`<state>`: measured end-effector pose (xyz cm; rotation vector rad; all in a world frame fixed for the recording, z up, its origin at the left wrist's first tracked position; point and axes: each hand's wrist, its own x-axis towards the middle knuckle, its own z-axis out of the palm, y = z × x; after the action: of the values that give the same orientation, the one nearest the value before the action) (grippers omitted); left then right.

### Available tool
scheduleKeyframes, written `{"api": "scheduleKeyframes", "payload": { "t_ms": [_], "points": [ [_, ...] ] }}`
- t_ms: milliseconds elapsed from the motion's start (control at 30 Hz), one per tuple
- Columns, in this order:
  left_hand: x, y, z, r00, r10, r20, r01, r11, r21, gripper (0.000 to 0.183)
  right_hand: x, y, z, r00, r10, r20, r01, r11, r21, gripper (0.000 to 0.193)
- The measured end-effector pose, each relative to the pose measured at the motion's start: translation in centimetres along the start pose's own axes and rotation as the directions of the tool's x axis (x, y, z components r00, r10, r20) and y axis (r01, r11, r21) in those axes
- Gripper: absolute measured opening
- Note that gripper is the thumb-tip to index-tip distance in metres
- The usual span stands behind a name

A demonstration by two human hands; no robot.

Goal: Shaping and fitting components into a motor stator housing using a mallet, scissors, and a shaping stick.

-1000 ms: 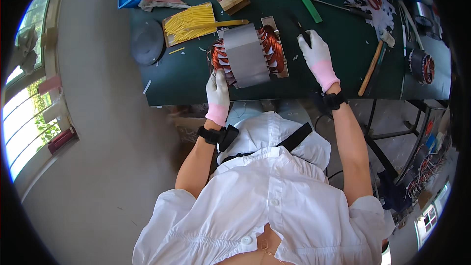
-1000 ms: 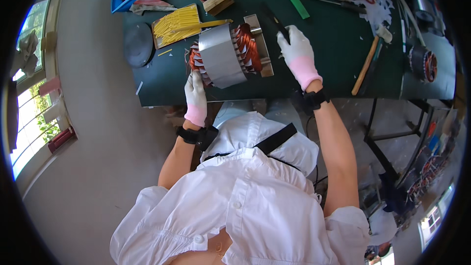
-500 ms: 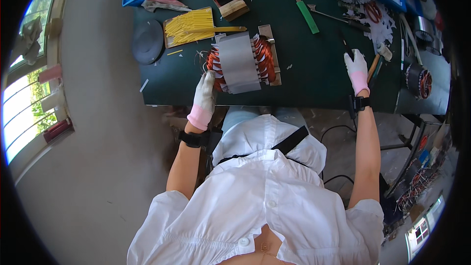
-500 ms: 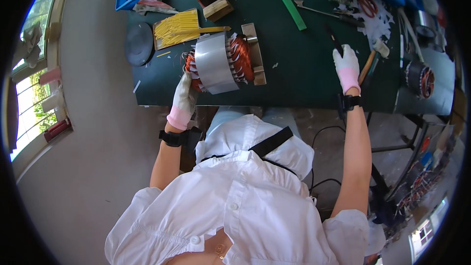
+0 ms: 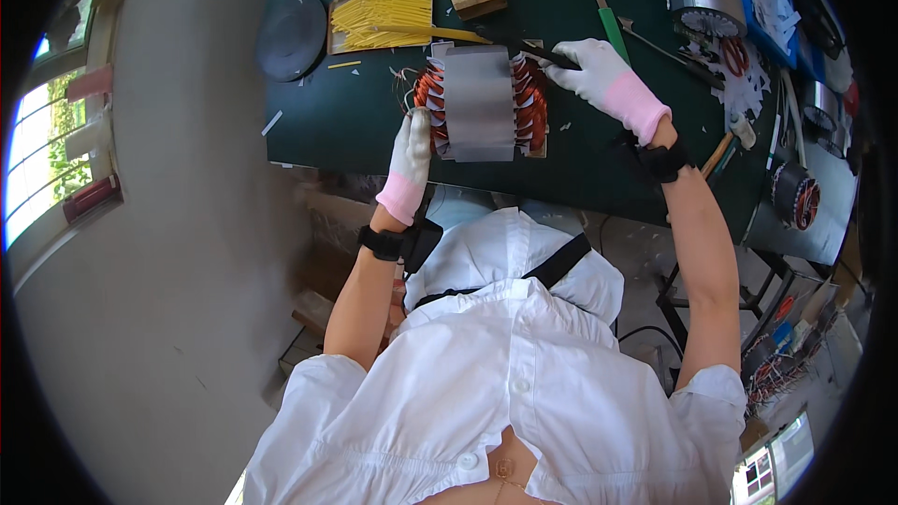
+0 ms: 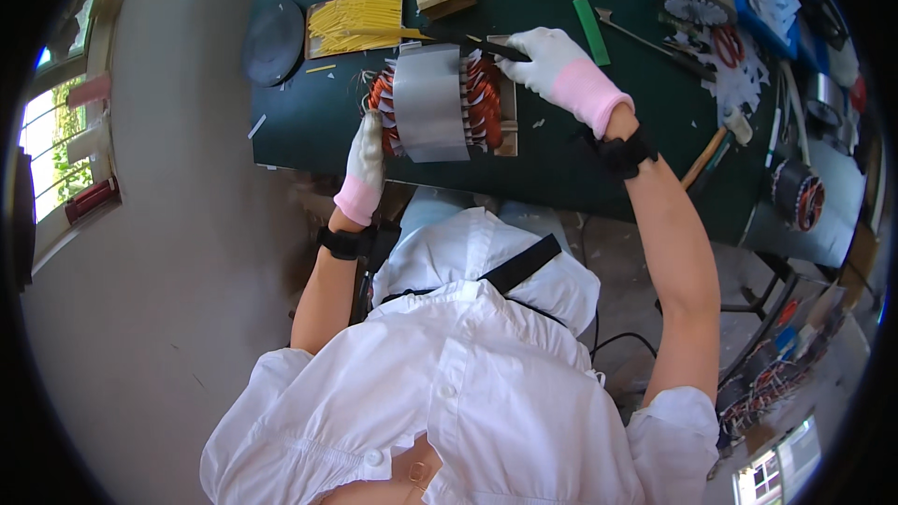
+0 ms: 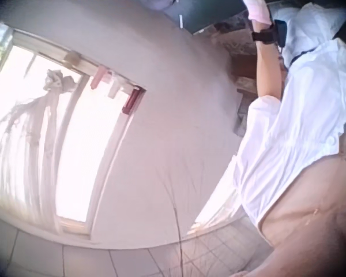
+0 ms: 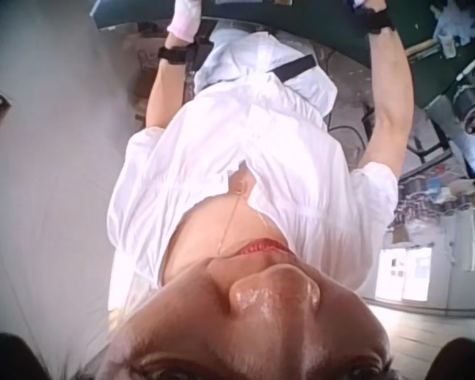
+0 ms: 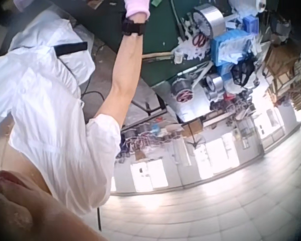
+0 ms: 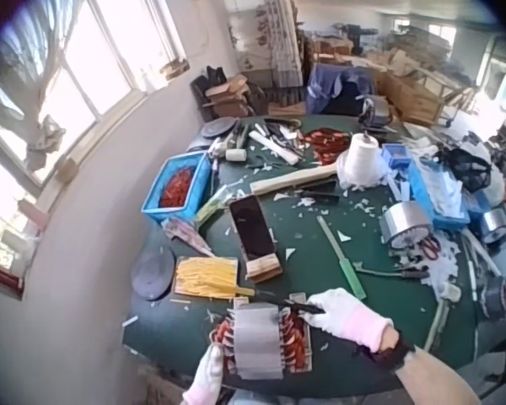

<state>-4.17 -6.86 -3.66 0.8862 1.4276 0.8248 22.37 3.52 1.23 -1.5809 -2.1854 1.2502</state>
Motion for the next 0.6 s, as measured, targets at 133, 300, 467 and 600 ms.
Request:
{"api": "scheduleKeyframes", "payload": {
  "t_ms": [133,300,467,600],
  "points": [
    [1.0,-0.3,0.4,0.946,0.324,-0.002,-0.309,0.902,0.301,0.027,1.6,0.0,-0.9,0.987,-0.147,0.059,0.156,0.966,-0.204,0.025],
    [0.5,-0.3,0.1,0.998,0.045,-0.037,-0.043,0.997,0.062,0.037,2.1,-1.9,-0.6,0.992,-0.062,0.113,0.104,0.903,-0.417,0.029],
    [0.7,-0.3,-0.1,0.999,0.018,-0.029,-0.017,0.999,0.029,0.044,1.9,1.5,0.7,0.982,0.127,0.141,-0.158,0.957,0.242,0.036],
    [0.4,-0.1,0.1,0.996,0.022,-0.083,-0.023,1.0,-0.007,0.043,-0.4,0.2,2.9,0.978,0.207,-0.002,-0.191,0.907,0.374,0.034]
  ]
}}
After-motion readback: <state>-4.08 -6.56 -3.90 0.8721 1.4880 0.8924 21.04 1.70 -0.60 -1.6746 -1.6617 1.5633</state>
